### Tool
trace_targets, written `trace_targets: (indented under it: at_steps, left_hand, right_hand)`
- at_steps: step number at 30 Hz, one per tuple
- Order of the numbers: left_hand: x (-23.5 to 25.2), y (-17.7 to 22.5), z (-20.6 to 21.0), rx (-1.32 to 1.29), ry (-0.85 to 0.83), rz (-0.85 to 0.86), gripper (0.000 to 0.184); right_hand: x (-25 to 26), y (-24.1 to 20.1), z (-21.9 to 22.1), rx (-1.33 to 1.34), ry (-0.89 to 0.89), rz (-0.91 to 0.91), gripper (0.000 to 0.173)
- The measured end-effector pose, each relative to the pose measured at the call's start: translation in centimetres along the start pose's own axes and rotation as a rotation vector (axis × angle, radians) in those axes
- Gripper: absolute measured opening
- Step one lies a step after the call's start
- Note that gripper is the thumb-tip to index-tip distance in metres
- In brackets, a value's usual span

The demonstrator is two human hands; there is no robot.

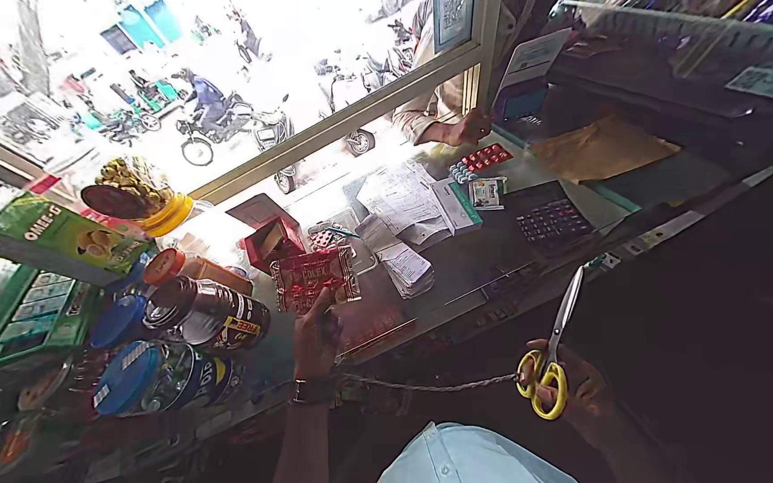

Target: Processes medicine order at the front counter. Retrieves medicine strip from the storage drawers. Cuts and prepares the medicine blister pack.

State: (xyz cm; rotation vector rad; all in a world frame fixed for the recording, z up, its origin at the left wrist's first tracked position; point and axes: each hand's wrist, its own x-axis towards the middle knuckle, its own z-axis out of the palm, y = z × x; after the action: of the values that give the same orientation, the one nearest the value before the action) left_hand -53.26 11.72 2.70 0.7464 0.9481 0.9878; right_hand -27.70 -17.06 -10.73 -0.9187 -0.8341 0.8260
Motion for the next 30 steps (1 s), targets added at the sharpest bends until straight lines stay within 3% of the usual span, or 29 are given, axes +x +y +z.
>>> trace_targets:
  at_steps: [2,5,9,13,15,21,30]
  left_hand:
    - [-2.2,-1.8,1.0,-0.082,0.043,0.019,0.019]
    - [-3.7,-3.7,3.4,-0.149,0.056,-0.015,0.018]
    - [-3.7,-5.1,6.2,-0.191,0.019,-0.046,0.012]
    - [-3.0,-5.4,8.2,-0.118,0.042,-0.019,0.013]
    - [-2.7,-5.8,8.7,-0.097,0.064,-0.046,0.016]
    - [-2.2,-6.7,9.2,-0.06,0.093,-0.071,0.018]
    - [-1.9,-7.1,9.4,-0.046,0.127,-0.074,0.017]
  right_hand:
    - [2.0,-1.1,1.7,0.005,-0.032,-0.009,0.055]
    - [4.9,-1.4,4.2,0.108,-0.29,0.028,0.066]
    - [7.3,-0.9,7.6,0.266,-0.43,0.203,0.04]
    - [8.8,-0.2,8.0,0.226,-0.61,0.436,0.067]
    - [9.1,-0.2,7.8,0.194,-0.674,0.494,0.072]
    - [10.7,-1.5,7.6,0.058,-0.687,0.538,0.069]
    - [11.3,-1.6,8.3,0.044,-0.55,0.574,0.059]
